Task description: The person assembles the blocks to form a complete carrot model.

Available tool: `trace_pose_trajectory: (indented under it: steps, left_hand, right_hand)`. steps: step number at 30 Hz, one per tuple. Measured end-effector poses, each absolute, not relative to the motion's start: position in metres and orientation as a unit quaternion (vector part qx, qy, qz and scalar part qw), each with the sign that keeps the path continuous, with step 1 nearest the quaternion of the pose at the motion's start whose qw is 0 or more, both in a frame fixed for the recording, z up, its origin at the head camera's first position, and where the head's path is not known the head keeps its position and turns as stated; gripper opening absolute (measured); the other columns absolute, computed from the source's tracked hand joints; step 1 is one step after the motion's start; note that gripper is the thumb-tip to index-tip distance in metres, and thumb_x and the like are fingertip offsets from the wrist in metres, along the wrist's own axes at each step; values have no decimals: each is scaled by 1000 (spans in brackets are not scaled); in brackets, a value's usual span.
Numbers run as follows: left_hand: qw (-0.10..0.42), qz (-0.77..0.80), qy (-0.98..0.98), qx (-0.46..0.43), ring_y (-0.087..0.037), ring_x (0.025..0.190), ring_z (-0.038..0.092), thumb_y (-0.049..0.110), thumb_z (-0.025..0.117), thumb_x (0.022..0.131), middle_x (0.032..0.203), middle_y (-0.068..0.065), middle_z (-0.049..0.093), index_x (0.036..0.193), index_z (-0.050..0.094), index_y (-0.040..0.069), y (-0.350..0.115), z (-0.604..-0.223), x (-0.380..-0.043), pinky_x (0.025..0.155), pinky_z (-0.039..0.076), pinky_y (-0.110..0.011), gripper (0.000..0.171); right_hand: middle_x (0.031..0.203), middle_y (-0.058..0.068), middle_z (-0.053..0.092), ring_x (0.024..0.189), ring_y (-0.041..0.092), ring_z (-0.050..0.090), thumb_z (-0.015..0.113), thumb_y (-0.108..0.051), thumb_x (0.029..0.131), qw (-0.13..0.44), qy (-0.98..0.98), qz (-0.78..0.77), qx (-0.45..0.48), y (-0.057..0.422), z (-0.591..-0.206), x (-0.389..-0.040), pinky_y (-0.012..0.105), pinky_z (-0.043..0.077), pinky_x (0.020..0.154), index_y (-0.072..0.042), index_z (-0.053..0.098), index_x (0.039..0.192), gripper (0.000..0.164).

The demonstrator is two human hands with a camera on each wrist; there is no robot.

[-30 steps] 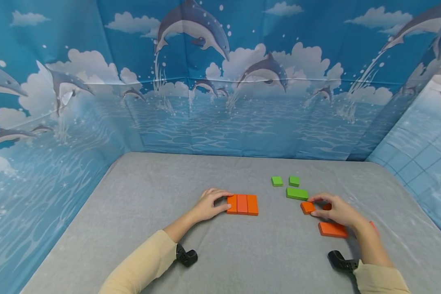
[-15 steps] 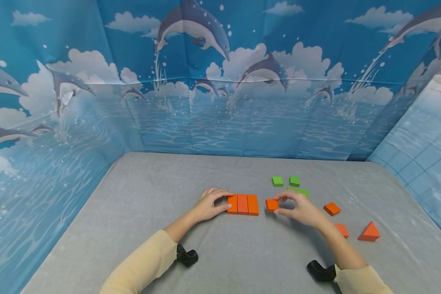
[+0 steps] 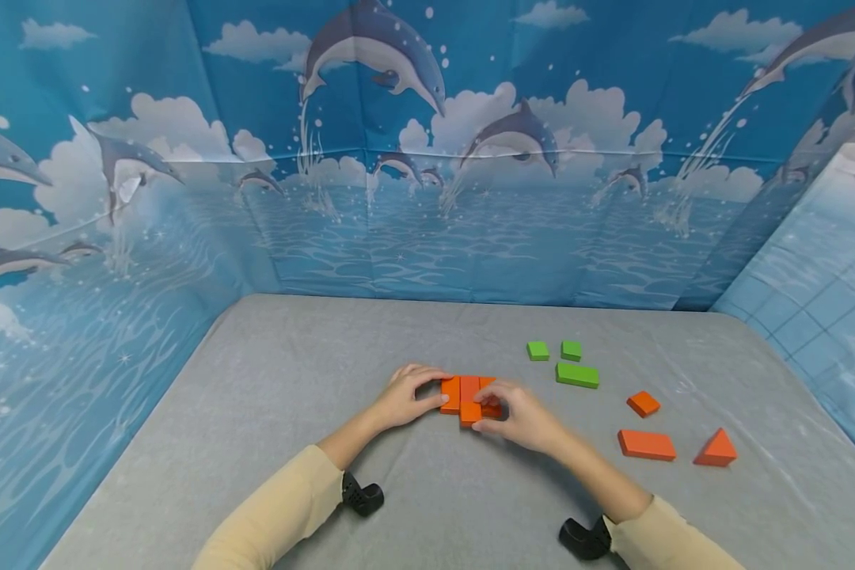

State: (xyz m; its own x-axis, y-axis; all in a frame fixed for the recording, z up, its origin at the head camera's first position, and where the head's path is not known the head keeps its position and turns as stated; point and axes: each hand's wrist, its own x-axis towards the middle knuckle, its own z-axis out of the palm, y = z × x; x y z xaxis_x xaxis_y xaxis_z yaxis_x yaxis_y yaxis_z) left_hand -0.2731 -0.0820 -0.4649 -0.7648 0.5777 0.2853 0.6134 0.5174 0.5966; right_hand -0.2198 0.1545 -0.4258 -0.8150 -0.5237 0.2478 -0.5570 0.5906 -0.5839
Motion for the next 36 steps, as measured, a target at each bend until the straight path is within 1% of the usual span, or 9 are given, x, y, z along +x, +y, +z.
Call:
trace_pose_trajectory:
  steps: [7, 15, 22, 29, 32, 36]
  left_hand:
    - [27, -352, -870, -343, -22, 119, 42, 31, 61, 88, 127, -3, 55, 123, 59, 18, -82, -465, -274, 101, 23, -49, 38]
    - [24, -352, -871, -343, -22, 119, 42, 31, 60, 88, 128, -4, 54, 124, 58, 18, -82, -465, -273, 102, 22, -49, 39]
    - [19, -354, -871, -341, -22, 120, 41, 32, 60, 88, 128, -4, 54, 125, 57, 18, -82, -465, -273, 102, 23, -49, 39]
    - [29, -350, -871, -344, -23, 119, 42, 32, 60, 88, 127, -4, 55, 124, 58, 17, -82, -467, -274, 101, 24, -50, 39]
    - [24, -350, -872, -342, -21, 119, 42, 32, 60, 88, 127, -3, 55, 124, 58, 18, -82, -467, -274, 101, 23, -49, 39]
    - [20, -351, -873, -338, -21, 119, 41, 32, 60, 88, 128, -3, 54, 125, 57, 18, -82, -465, -273, 102, 23, -48, 39]
  right_hand:
    - [93, -2, 62, 85, 15, 55, 76, -23, 75, 54, -889, 313, 329, 145, -430, -219, 32, 47, 75, -9, 64, 98, 29]
    - [92, -3, 60, 84, 13, 53, 78, -24, 73, 75, -899, 285, 324, 142, -434, -217, 33, 45, 76, -11, 65, 96, 30]
    - [94, -2, 59, 89, 16, 53, 79, -24, 71, 85, -907, 265, 316, 139, -435, -215, 42, 42, 81, -11, 65, 95, 31]
    - [94, -2, 58, 92, 18, 53, 79, -23, 70, 90, -909, 258, 313, 138, -436, -214, 45, 41, 85, -12, 64, 93, 30]
    - [93, -1, 58, 92, 19, 54, 80, -22, 70, 95, -908, 257, 317, 138, -436, -214, 49, 38, 91, -12, 63, 91, 29]
    - [92, -1, 57, 91, 19, 54, 80, -21, 69, 98, -906, 258, 320, 138, -437, -215, 55, 32, 97, -12, 62, 89, 28]
